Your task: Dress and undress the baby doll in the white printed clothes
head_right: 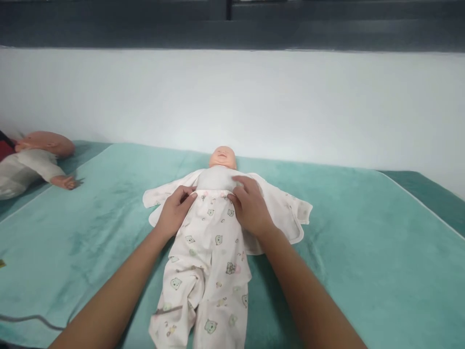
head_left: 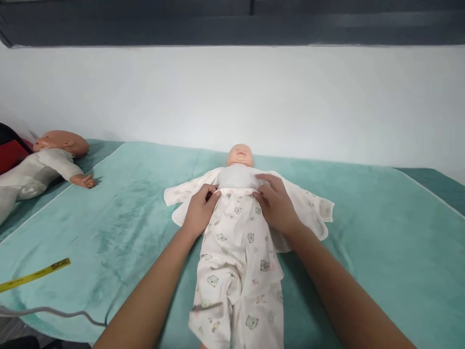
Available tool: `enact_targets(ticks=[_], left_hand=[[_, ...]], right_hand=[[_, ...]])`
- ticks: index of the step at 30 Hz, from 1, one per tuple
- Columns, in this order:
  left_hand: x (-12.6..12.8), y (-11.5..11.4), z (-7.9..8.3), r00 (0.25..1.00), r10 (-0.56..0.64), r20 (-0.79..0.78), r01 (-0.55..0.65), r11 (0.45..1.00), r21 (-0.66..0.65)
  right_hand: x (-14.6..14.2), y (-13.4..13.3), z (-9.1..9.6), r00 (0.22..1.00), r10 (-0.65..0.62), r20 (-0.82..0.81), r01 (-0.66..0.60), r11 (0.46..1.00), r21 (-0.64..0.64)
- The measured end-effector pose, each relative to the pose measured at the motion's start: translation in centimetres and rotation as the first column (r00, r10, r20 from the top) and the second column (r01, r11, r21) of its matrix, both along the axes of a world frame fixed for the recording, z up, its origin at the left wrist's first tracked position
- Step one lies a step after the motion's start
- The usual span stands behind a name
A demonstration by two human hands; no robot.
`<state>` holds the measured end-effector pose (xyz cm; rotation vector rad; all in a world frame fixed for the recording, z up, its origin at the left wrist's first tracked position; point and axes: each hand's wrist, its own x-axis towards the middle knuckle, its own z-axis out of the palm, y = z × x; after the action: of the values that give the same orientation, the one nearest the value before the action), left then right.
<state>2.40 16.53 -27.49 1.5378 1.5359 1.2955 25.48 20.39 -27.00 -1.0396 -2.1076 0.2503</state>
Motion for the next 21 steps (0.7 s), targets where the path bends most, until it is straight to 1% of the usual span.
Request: enact_targets(ticks=[1, 2, 4, 6, 9, 10, 12, 15, 17, 19, 21], left_hand=[[-0.1, 0.3, 0.3, 0.999, 0.025, -0.043, -0.026, 1.0, -0.014], [-0.2, 0.7, 0.7, 0.996, 0.047, -0.078, -0.049, 0.999, -0.022], [-0.2, 1.6, 1.1, 0.991, 0.081, -0.102, -0.083, 0.996, -0.024], [-0.2, 2.4, 1.4, 0.993, 0.083, -0.084, -0.085, 0.996, -0.023], [-0.3, 2.4, 1.4, 0.994, 0.079, -0.076, -0.083, 0.995, -0.05], [-0.5, 2.1, 1.3, 0.995, 0.073, -0.063, -0.077, 0.995, -0.066], [-1.0, 1.0, 1.2, 1.0, 0.015, 0.008, -0.015, 0.995, -0.104], [-2.0, -1.0, 1.1, 0.985, -0.113, 0.131, 0.132, 0.98, -0.151], [-2.5, -2.3, 1.0, 0.978, -0.14, 0.152, 0.168, 0.967, -0.193], [-2.6, -3.4, 1.0, 0.976, -0.146, 0.164, 0.182, 0.955, -0.235], [-2.4, -4.3, 1.0, 0.963, -0.181, 0.2, 0.233, 0.932, -0.278]], right_hand=[[0.0, 0.2, 0.2, 1.0, 0.018, 0.008, -0.018, 1.0, -0.01], [0.0, 0.5, 0.3, 0.999, 0.033, 0.016, -0.032, 0.998, -0.047], [0.1, 0.9, 0.7, 0.999, 0.038, 0.036, -0.032, 0.987, -0.157], [0.2, 1.3, 1.1, 0.998, 0.005, 0.067, 0.011, 0.973, -0.232], [0.0, 1.8, 1.6, 0.996, -0.048, 0.07, 0.066, 0.961, -0.269], [-0.1, 1.9, 1.7, 0.997, -0.066, 0.046, 0.076, 0.957, -0.28], [-0.3, 1.9, 1.4, 0.993, -0.098, -0.06, 0.076, 0.951, -0.3], [-0.1, 1.6, 0.4, 0.955, -0.077, -0.285, -0.019, 0.947, -0.322], [0.3, 1.4, -0.1, 0.923, -0.051, -0.381, -0.081, 0.944, -0.321], [0.7, 1.2, -0.3, 0.91, -0.075, -0.408, -0.062, 0.948, -0.313], [1.0, 0.9, -0.3, 0.916, -0.138, -0.376, 0.006, 0.944, -0.331]])
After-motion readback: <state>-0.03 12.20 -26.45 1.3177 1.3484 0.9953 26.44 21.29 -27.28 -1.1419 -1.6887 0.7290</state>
